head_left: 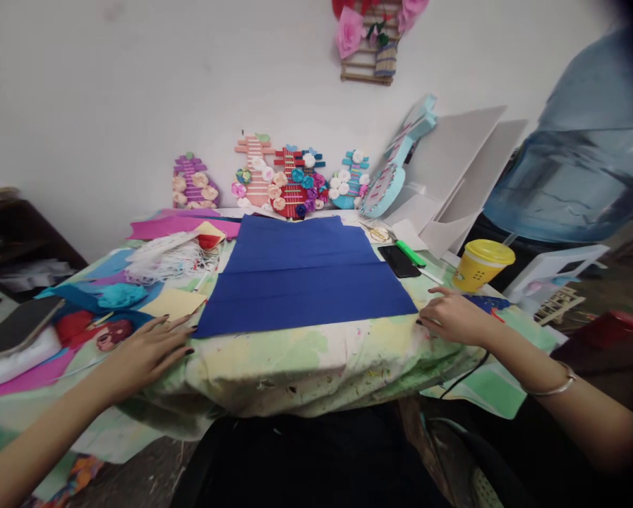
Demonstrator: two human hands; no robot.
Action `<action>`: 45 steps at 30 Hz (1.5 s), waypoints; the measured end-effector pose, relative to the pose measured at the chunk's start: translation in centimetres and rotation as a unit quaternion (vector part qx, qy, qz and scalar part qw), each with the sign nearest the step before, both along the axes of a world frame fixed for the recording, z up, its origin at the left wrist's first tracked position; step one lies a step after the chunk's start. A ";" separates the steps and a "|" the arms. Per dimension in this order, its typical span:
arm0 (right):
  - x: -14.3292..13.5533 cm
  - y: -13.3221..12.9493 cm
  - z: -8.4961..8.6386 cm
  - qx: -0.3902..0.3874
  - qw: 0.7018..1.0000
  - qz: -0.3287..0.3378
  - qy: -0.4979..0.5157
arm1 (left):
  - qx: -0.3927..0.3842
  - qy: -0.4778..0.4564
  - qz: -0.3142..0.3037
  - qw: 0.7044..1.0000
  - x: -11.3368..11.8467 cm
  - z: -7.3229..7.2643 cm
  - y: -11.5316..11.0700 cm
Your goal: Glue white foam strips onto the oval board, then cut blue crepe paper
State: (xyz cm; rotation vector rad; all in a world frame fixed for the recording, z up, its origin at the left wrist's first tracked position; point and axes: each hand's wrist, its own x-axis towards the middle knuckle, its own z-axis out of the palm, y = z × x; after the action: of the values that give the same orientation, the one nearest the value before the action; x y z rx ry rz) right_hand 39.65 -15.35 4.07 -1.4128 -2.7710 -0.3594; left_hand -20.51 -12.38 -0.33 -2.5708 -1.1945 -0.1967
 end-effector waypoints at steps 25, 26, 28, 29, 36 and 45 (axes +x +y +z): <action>-18.3 1.7 -2.7 -0.070 0.957 0.237 0.150 | 0.026 -0.038 -0.104 0.993 11.2 -0.8 -2.0; -17.8 1.6 -2.6 -0.070 0.958 0.232 0.151 | 0.032 -0.039 -0.102 0.994 10.7 -0.9 -2.1; -16.6 1.5 -2.5 -0.073 0.961 0.220 0.150 | 0.038 -0.036 -0.097 0.994 9.6 -1.2 -2.2; -16.0 1.4 -2.5 -0.075 0.963 0.213 0.148 | 0.041 -0.034 -0.095 0.994 9.0 -1.3 -2.2; -12.1 1.3 -2.1 -0.086 0.969 0.185 0.139 | 0.052 -0.020 -0.085 0.995 6.0 -1.1 -2.5; -7.1 0.8 -2.1 -0.070 0.982 0.134 0.114 | 0.031 0.014 -0.075 0.997 4.6 -0.1 -2.8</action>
State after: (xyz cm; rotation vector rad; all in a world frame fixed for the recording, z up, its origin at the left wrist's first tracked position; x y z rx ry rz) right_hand 32.52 -14.59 1.96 -1.0062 -2.7858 0.0023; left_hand -15.88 -15.19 -0.41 -2.5995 -0.9714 -0.2260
